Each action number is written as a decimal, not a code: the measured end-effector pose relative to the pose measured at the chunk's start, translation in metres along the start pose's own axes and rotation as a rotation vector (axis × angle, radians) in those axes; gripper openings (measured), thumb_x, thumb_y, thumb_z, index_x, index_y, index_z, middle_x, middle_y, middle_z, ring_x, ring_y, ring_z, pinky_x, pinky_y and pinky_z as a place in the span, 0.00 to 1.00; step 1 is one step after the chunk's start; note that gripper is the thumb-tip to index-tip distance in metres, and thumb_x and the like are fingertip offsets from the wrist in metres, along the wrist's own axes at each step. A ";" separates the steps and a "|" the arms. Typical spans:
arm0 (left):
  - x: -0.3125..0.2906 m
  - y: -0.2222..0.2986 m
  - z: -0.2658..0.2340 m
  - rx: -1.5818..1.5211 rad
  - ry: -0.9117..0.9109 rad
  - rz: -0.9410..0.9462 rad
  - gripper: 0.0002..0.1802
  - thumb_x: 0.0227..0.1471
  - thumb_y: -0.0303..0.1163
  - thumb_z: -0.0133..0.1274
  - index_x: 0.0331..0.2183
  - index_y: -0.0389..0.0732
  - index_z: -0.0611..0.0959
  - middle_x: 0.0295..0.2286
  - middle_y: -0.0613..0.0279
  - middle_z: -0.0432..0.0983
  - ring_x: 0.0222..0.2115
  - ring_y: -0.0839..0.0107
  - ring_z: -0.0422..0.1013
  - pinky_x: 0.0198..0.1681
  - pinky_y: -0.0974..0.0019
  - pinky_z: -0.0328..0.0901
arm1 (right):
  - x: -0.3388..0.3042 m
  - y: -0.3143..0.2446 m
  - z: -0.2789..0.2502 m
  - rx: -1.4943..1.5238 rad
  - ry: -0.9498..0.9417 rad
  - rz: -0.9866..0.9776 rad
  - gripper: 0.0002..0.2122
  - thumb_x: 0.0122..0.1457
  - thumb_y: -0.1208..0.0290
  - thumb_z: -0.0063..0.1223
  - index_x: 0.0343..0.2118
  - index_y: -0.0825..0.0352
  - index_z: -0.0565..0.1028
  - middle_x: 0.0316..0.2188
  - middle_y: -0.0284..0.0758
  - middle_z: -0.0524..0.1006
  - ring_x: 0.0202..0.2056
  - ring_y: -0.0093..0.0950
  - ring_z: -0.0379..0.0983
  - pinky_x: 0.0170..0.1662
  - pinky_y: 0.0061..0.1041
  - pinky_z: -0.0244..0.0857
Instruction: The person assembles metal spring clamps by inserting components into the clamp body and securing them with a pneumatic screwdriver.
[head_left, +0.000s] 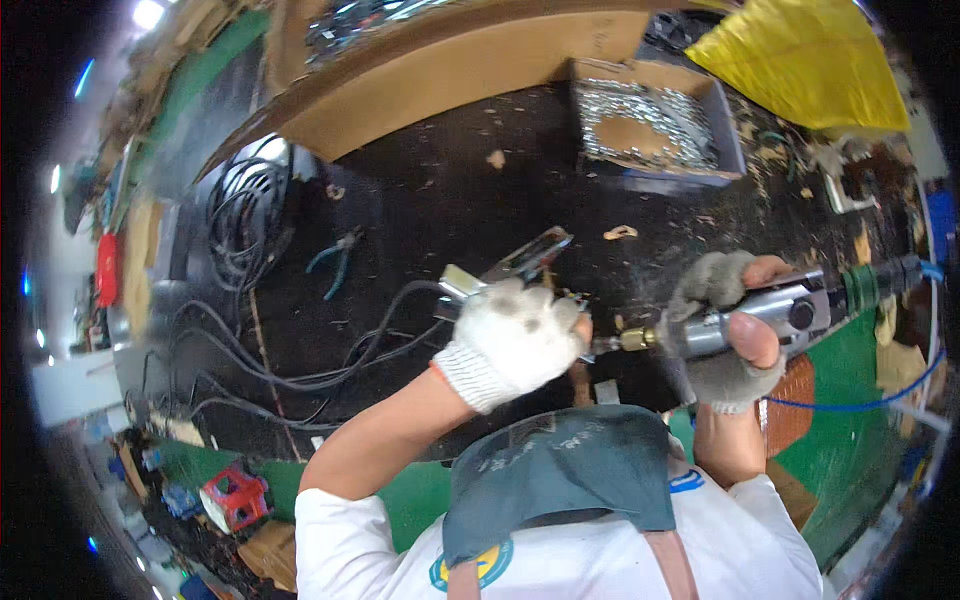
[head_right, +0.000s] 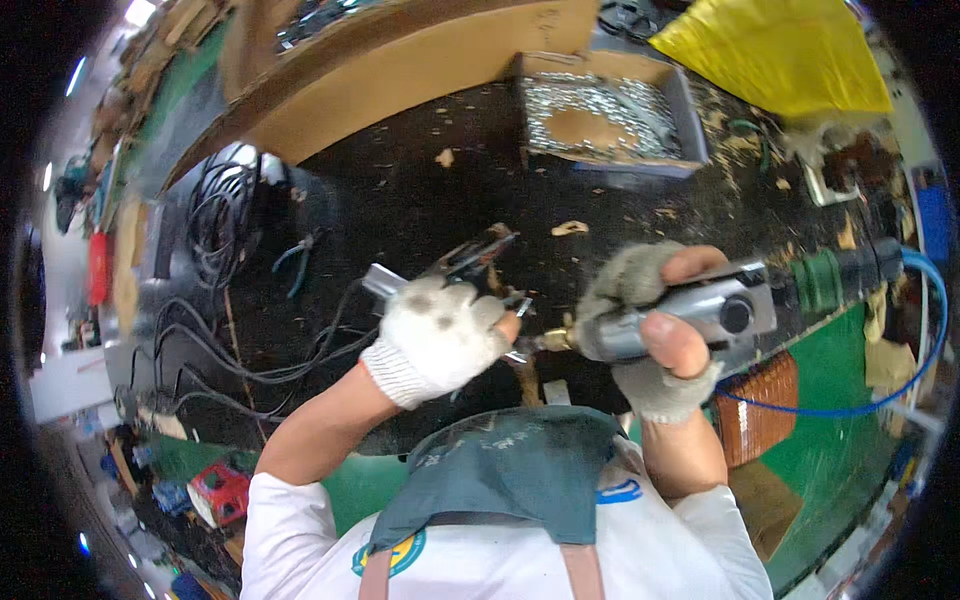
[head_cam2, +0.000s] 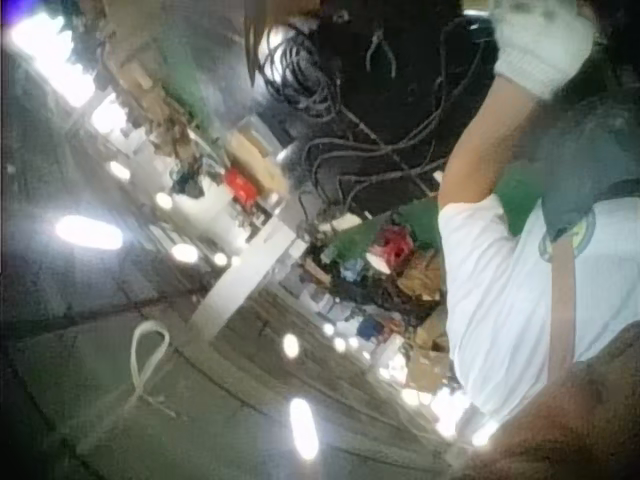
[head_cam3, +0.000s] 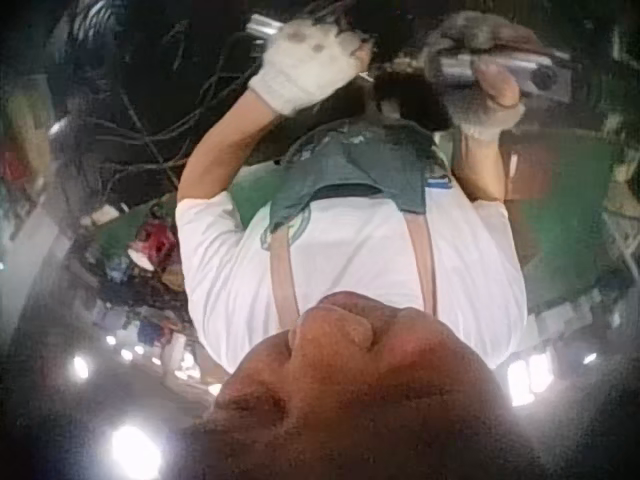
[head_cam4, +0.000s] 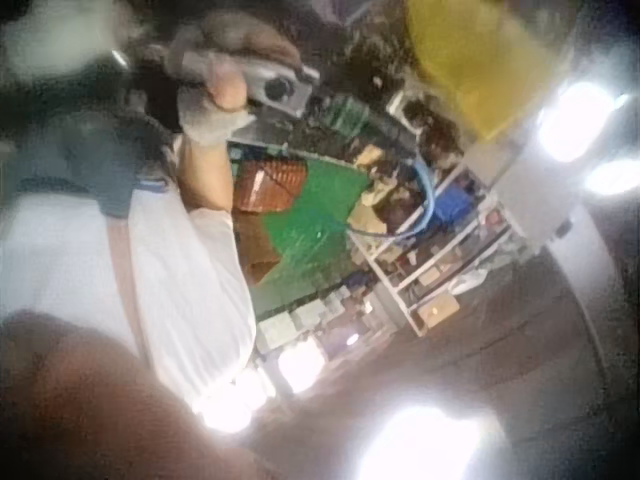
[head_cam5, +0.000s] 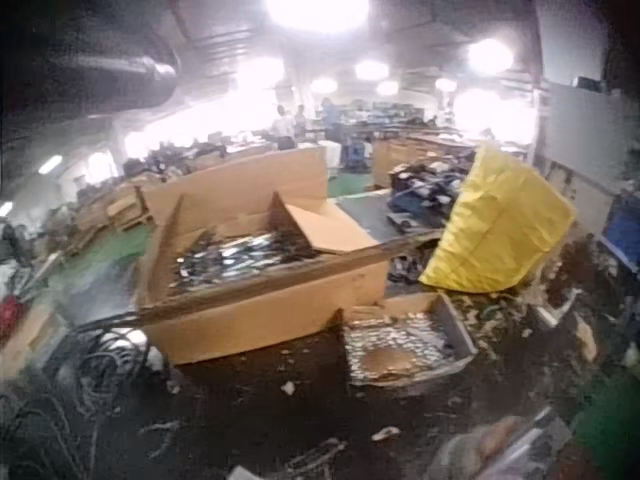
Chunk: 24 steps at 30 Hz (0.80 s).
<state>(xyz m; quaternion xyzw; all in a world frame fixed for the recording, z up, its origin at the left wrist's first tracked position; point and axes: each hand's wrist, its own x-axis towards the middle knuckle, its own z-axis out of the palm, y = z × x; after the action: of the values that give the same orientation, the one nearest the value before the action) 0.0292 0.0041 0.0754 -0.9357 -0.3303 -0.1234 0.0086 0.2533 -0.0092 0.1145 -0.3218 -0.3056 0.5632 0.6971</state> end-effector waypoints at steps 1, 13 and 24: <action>0.004 -0.001 0.000 -0.017 -0.016 -0.011 0.04 0.46 0.36 0.57 0.24 0.49 0.83 0.22 0.71 0.75 0.24 0.70 0.74 0.24 0.60 0.70 | 0.003 -0.001 -0.005 0.004 -0.044 -0.027 0.21 0.46 0.70 0.65 0.43 0.62 0.68 0.33 0.40 0.72 0.36 0.36 0.73 0.34 0.38 0.77; 0.053 -0.122 0.007 -0.083 -0.148 -0.584 0.23 0.43 0.39 0.62 0.42 0.40 0.81 0.40 0.48 0.78 0.41 0.51 0.77 0.44 0.51 0.72 | 0.077 -0.001 -0.146 0.185 0.389 -0.035 0.18 0.49 0.73 0.56 0.46 0.65 0.75 0.43 0.39 0.80 0.45 0.41 0.77 0.51 0.44 0.74; 0.040 -0.124 0.049 -0.199 -0.145 -0.600 0.32 0.51 0.45 0.58 0.55 0.42 0.78 0.52 0.50 0.74 0.52 0.52 0.73 0.57 0.52 0.67 | 0.107 0.006 -0.284 -0.044 0.639 0.227 0.04 0.55 0.69 0.53 0.30 0.62 0.73 0.29 0.34 0.77 0.33 0.35 0.77 0.46 0.40 0.75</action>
<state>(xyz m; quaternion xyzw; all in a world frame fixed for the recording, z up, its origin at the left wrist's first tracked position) -0.0062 0.1302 0.0295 -0.7994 -0.5773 -0.0851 -0.1433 0.4930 0.0673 -0.0553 -0.5290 -0.0461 0.5009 0.6835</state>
